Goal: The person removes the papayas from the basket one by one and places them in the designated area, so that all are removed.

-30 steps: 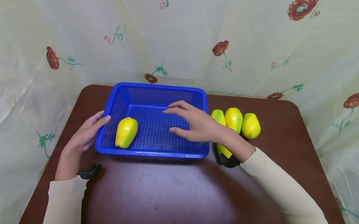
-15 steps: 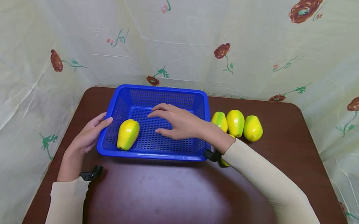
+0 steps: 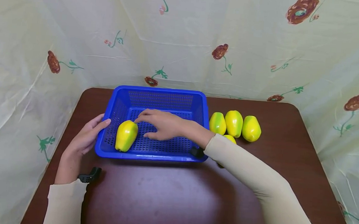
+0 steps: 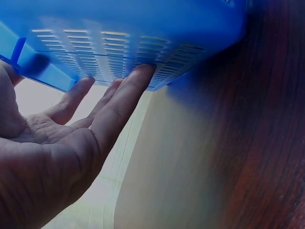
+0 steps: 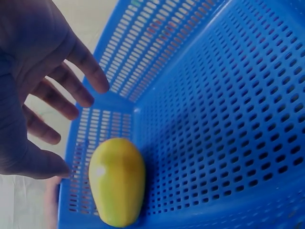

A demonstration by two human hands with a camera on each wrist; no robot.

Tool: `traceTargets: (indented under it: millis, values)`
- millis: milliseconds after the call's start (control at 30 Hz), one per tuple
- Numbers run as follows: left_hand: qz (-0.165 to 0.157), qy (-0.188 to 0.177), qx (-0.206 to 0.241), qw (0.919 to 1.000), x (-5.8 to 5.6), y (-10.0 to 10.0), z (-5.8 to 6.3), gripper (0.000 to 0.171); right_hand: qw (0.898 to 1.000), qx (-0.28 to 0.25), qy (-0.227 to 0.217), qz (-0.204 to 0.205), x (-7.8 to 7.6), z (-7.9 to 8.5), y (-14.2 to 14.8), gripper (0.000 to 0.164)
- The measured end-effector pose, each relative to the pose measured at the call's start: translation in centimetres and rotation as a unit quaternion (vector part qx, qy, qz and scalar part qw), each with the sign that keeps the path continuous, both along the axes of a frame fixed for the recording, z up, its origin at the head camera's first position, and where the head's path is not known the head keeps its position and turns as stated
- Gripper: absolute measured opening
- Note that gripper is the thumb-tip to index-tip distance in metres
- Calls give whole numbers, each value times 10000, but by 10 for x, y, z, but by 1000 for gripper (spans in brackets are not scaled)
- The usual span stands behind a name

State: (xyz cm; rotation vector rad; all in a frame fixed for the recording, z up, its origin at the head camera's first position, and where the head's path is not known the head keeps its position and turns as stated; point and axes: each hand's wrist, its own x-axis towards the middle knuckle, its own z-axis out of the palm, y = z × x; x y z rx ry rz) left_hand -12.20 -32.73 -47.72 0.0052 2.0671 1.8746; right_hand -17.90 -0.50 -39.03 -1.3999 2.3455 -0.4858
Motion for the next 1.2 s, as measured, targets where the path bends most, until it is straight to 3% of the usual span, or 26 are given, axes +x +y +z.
traceTargets:
  millis: [200,567,733,933,1200]
  values:
    - [17,-84,-59,9999,2,-2,1,66,9994,236,216,166,-1,0,-21,52]
    - [-95,0,231,9997,1,-6,0,61,9983,297,-79,497,-1,-2,-63,53]
    - [-200,-67,444,9988,-2,-4,-4,60,9954,620,216,693,1,-10,-75,50]
    - [-241,-34,343,9991,2,-5,-5,60,9902,899,396,997,5,-20,-83,50]
    - [-199,-2,330,9993,-2,-4,-1,61,9830,1299,894,937,4,-20,-81,57]
